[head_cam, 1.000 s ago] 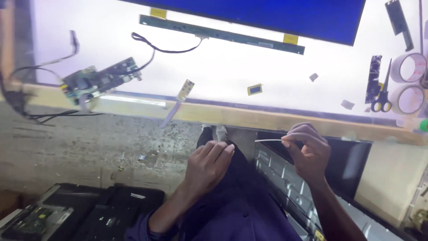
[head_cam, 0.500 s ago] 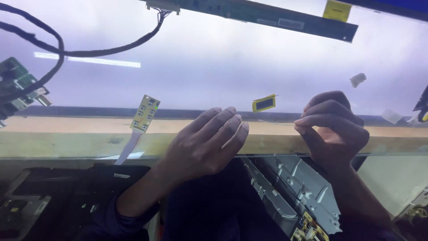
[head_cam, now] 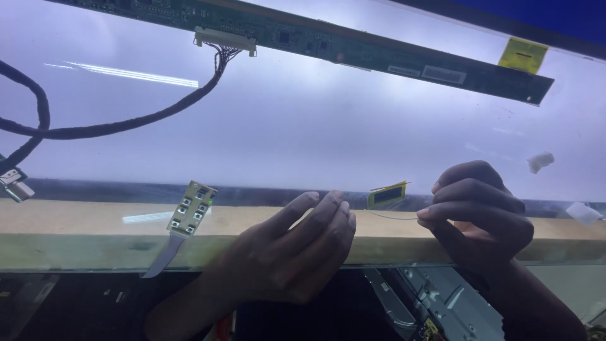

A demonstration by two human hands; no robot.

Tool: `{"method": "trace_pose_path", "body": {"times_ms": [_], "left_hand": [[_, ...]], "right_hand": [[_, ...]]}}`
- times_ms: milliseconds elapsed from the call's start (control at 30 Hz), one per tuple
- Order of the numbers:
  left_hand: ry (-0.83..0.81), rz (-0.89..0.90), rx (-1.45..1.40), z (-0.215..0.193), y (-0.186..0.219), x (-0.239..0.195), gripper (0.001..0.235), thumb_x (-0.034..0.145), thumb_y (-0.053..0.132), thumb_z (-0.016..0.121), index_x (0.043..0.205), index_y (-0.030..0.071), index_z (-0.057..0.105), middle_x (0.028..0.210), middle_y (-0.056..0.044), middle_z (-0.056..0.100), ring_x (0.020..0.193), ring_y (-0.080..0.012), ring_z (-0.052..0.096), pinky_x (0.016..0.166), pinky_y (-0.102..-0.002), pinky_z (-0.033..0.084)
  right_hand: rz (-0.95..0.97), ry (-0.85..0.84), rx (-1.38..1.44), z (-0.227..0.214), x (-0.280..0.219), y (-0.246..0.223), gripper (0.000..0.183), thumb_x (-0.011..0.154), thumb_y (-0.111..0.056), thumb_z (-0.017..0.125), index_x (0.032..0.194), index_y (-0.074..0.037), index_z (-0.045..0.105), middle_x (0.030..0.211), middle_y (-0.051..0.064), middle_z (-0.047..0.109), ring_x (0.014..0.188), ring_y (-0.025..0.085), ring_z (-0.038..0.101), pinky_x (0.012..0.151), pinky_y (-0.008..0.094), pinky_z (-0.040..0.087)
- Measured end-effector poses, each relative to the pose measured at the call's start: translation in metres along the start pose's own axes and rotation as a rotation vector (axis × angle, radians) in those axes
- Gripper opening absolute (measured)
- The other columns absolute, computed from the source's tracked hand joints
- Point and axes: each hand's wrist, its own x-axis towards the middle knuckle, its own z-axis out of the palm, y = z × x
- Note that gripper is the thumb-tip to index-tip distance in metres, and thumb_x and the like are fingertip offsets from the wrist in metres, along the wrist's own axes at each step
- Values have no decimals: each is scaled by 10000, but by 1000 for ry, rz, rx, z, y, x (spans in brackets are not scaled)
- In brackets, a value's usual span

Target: The person cuts a piece of tape with scissors and then uses a toothpick to apply a substance to a small circuit board. They then use a soldering iron to work on the board and a heat gun to apply heat to a component on the television screen.

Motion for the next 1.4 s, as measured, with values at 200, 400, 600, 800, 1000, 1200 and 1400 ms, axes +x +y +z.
{"method": "trace_pose_path", "body": {"times_ms": [200,400,600,800,1000,1200,1400], "left_hand": [[-15,29,56,3,1,-1,261,1011,31,407,1069,9,661,1042,-112,678,1023,-219,678,877,-305,575],[-34,46,120,3,2,-2,283,1014,60,395,1088,28,667,1050,-81,686,1019,-189,673,885,-287,558],[-55,59,130,3,2,-2,300,1010,56,379,1097,12,663,1057,-88,682,1023,-188,671,883,-288,558],[-68,64,153,3,2,-2,305,1020,80,381,1117,31,665,1064,-73,683,1031,-176,668,903,-283,557],[-78,65,170,1,1,-1,330,1017,78,358,1125,41,668,1073,-63,697,1047,-162,678,910,-267,537],[-93,56,160,1,3,-1,317,1023,87,380,1136,69,676,1063,-41,689,1053,-157,679,914,-267,530],[-111,69,171,1,3,-2,327,1023,91,372,1141,73,677,1061,-44,694,1049,-156,677,914,-273,524]], "right_hand": [[8,-42,-28,-2,7,-7,117,771,-32,697,671,-49,639,615,81,594,642,245,562,664,333,457],[-89,-97,-101,-7,11,-8,114,768,8,702,677,-39,654,616,92,596,614,250,568,624,330,471],[-194,-141,-165,-14,14,-3,90,788,8,677,710,-38,681,633,89,623,589,248,571,641,343,487],[-175,-153,-187,-15,16,0,125,801,-11,691,700,-85,677,647,51,634,615,234,526,656,333,448],[-161,-176,-171,-16,17,1,110,790,-19,710,713,-91,680,663,49,643,622,227,529,658,326,446],[-71,-170,-190,-14,18,-8,98,797,-15,718,728,-79,692,672,47,633,654,241,513,667,329,440],[-108,-189,-210,-14,19,-6,113,801,-17,712,711,-83,692,666,48,641,623,239,530,682,338,445]]}}
